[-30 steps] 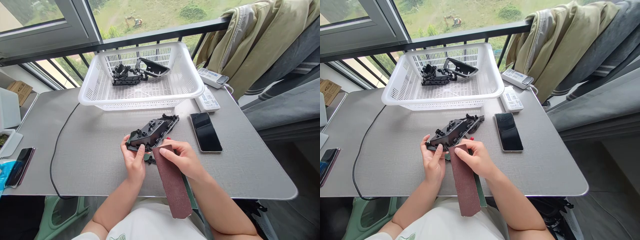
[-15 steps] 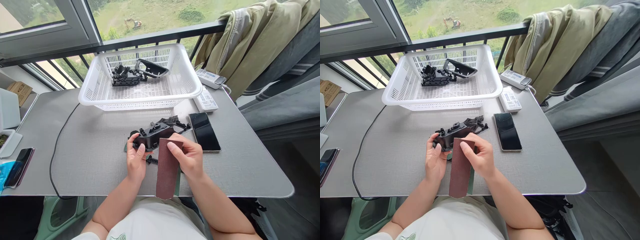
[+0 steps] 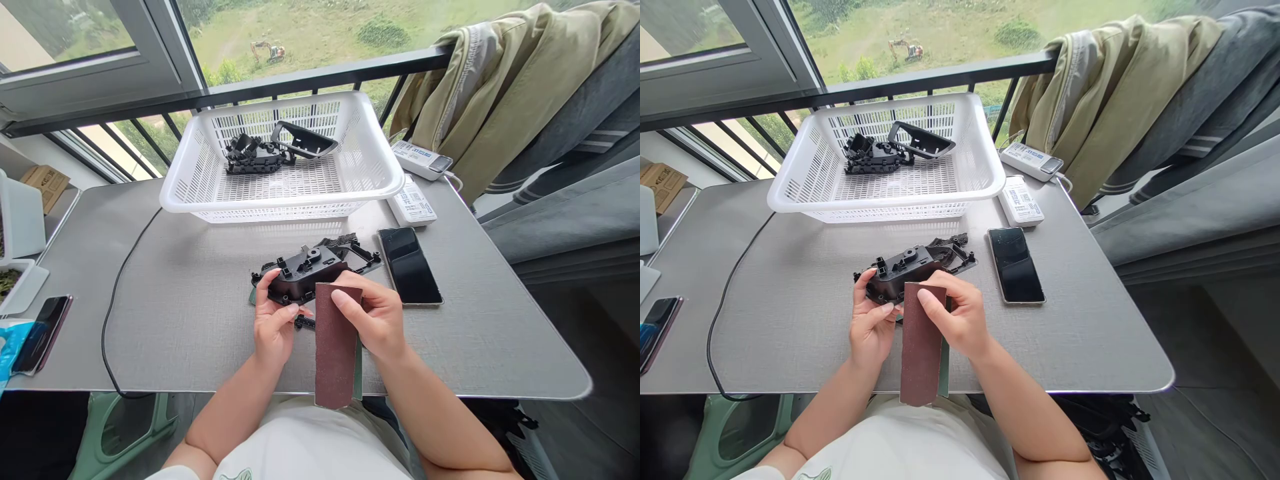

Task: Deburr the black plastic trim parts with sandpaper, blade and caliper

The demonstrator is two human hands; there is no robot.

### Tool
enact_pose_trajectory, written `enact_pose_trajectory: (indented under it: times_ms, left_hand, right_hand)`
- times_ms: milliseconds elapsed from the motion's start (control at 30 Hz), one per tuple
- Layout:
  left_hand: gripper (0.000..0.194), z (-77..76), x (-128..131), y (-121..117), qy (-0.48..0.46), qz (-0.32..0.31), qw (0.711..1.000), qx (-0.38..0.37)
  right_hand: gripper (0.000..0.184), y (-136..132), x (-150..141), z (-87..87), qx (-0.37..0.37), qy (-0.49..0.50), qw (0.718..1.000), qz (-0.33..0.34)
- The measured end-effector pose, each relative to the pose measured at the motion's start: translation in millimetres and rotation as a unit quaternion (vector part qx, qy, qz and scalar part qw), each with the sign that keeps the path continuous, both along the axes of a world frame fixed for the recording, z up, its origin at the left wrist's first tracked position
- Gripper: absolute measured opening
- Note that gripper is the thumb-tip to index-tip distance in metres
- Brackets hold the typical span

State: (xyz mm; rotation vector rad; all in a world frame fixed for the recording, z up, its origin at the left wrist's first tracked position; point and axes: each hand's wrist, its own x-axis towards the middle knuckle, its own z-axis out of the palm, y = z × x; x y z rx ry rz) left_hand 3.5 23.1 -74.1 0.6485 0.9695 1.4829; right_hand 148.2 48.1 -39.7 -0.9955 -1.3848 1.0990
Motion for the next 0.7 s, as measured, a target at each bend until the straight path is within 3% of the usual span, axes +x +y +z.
enact_pose_trajectory:
  times_ms: [367,700]
  left_hand:
    - [0.044,4.3,3.3,-0.9,0.02,0.018,0.999,0.023]
    - [0.029,-7.6,5.7,-14.1,0.139,0.139,0.975,0.104]
  right_hand:
    - [0.024,0.2,0.4,0.4,-0.017,-0.024,0.997,0.069]
    - [0.018,1.4,2.0,2.9,0.006,-0.096,0.982,0.16]
